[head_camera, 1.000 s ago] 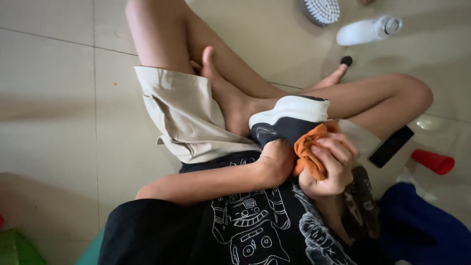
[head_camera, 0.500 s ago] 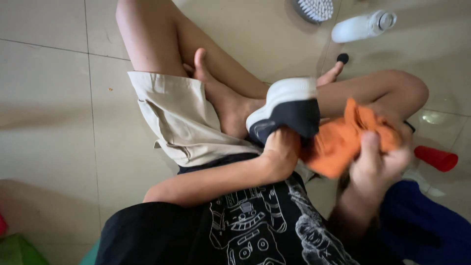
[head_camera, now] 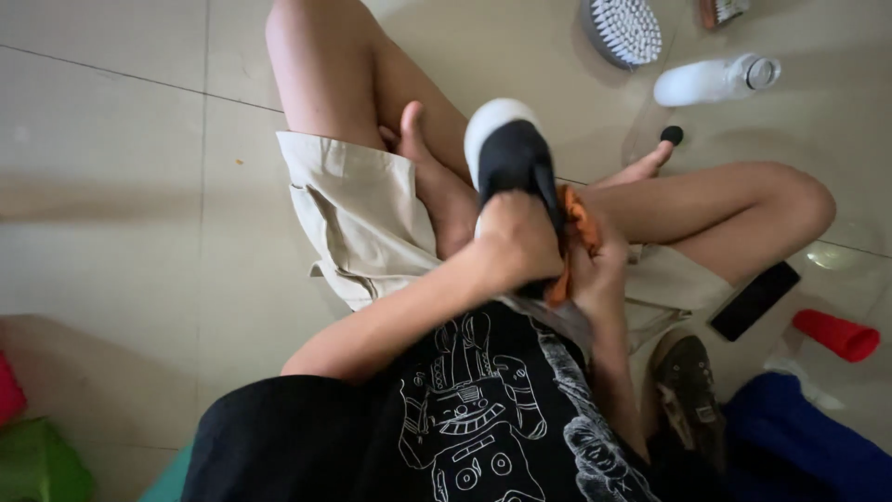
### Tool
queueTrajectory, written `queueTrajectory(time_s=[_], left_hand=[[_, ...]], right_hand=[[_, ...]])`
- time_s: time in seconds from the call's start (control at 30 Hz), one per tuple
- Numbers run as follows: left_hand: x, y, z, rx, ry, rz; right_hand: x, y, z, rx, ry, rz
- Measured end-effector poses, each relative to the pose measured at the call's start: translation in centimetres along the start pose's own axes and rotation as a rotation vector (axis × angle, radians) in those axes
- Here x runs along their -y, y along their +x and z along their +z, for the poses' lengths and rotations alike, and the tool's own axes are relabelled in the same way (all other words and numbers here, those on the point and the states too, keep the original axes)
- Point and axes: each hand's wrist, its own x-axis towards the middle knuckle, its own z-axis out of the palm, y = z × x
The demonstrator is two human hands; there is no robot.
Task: Cleaning a sneaker using a brush, cleaning foam, and a cloth while sitting on the floor.
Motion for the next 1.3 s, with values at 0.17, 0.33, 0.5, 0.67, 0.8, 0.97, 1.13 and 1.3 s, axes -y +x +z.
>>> queueTrajectory(time_s=[0.17,0.33,0.5,0.67,0.8,0.97,1.13,1.3], left_hand=[[4.2,-3.3,-8.4,0.275,-0.025,0.093],[7.5,-5.8,-12.0,0.309,-0.492,-0.072],[9.8,-8.3,-13.7,0.243,-0.98,-0.26],[11.4,-4.5,-7.3,-0.424,-2.325,0.039],[11.4,-4.4,-6.5,-0.174,-2.587,0.286],[10.0,-4.4,-6.4,-0.198,-2.758,0.461],[9.4,-3.4,-6.4,-0.399,-2.8,0.318],[6.9,-1.4,-6.1,-0.975,-2.744,-0.22]], right_hand=[[2.7,0.3,-3.3,0.327,-0.015,0.021],[4.5,0.2,-7.5,0.408,-0.029,-0.069],[-1.3,-2.6,-11.4,0.083,0.2,0.375],[7.9,4.3,-9.3,-0.42,1.064,0.725],[5.0,4.2,-8.1,-0.313,1.34,0.654],[0.7,3.5,-5.6,0.098,2.137,0.46],[3.2,7.1,-2.9,-0.301,1.146,0.354],[7.6,13.3,-1.0,-0.221,0.284,-0.327]])
